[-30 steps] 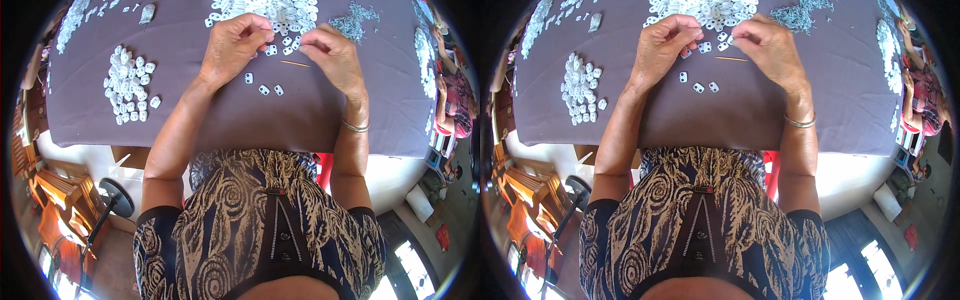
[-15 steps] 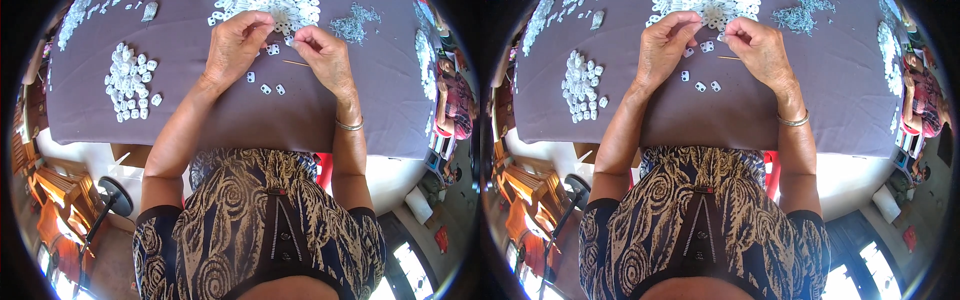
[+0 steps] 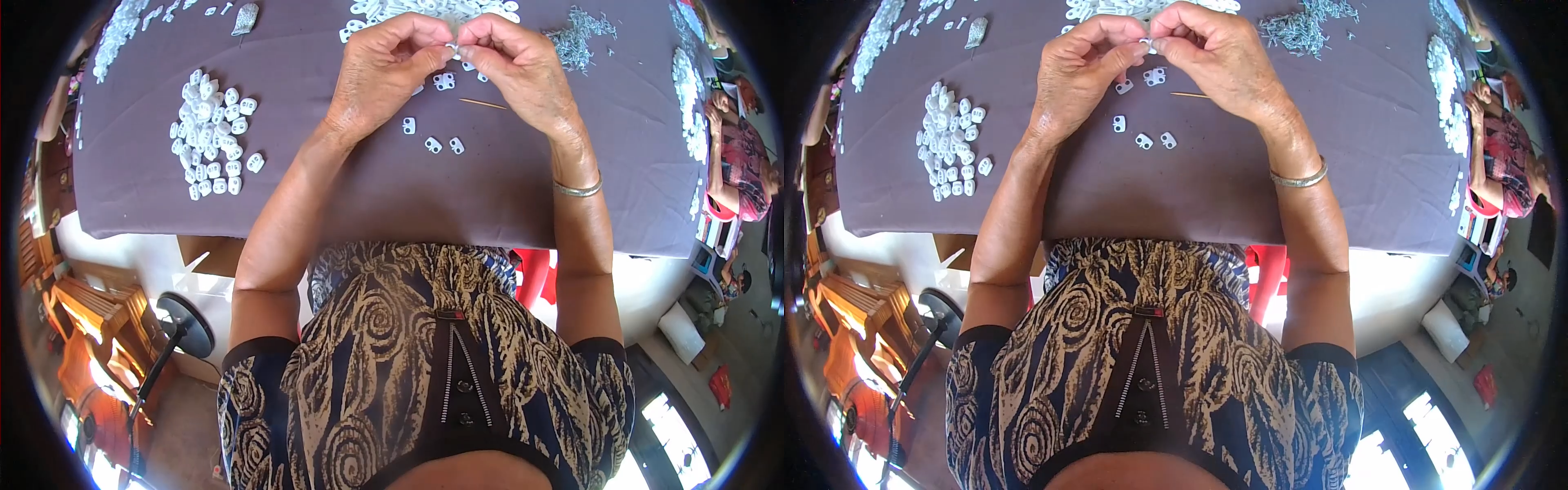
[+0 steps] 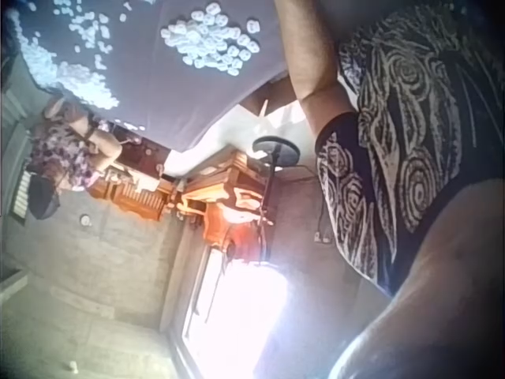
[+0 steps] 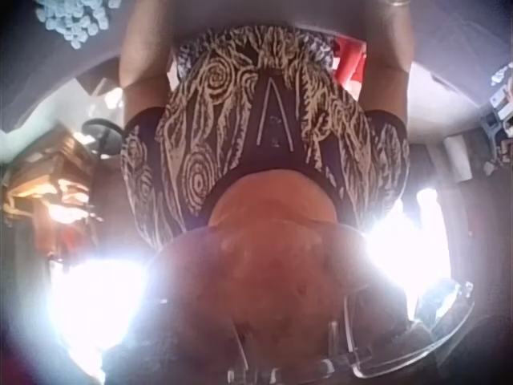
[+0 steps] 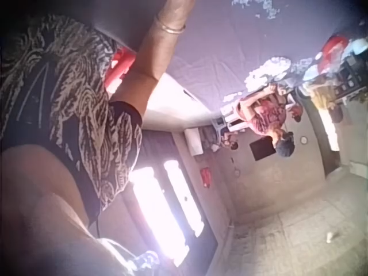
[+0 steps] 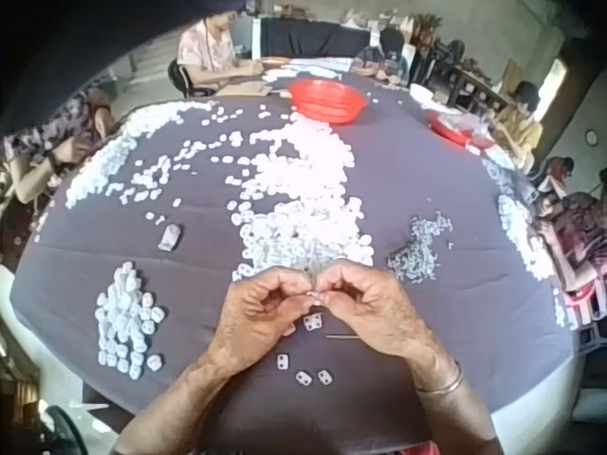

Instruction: The person gathers plastic pieces on a table and fits the components together by hand to assemble cord locks.

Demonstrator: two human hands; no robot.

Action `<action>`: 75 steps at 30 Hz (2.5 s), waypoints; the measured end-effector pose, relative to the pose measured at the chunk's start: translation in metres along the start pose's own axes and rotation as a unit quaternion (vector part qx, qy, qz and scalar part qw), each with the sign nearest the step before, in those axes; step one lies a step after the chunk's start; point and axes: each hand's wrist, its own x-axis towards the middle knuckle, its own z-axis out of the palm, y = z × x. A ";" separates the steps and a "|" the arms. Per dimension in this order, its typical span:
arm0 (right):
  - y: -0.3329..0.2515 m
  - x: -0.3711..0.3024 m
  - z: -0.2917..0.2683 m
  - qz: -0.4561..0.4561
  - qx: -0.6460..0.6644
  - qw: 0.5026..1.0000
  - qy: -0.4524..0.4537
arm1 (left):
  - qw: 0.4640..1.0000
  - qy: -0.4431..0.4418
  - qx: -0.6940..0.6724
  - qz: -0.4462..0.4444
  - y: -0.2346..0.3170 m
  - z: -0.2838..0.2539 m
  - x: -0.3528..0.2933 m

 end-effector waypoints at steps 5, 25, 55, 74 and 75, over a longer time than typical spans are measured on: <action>0.014 0.001 -0.007 -0.008 -0.079 0.997 -0.011 | 0.999 0.030 -0.028 -0.025 0.002 -0.002 0.004; 0.021 0.009 0.010 -0.163 -0.355 0.919 -0.051 | 0.996 0.058 -0.043 -0.045 -0.007 -0.003 0.005; 0.015 -0.004 0.005 0.016 0.128 0.991 0.038 | 0.977 0.003 -0.205 -0.057 -0.001 0.006 -0.001; 0.013 -0.007 0.003 0.006 0.302 0.951 -0.069 | 0.891 -0.085 -0.366 -0.255 0.007 -0.001 -0.001; 0.015 -0.007 0.007 -0.010 0.323 0.944 -0.068 | 0.890 -0.089 -0.370 -0.253 0.008 -0.001 -0.002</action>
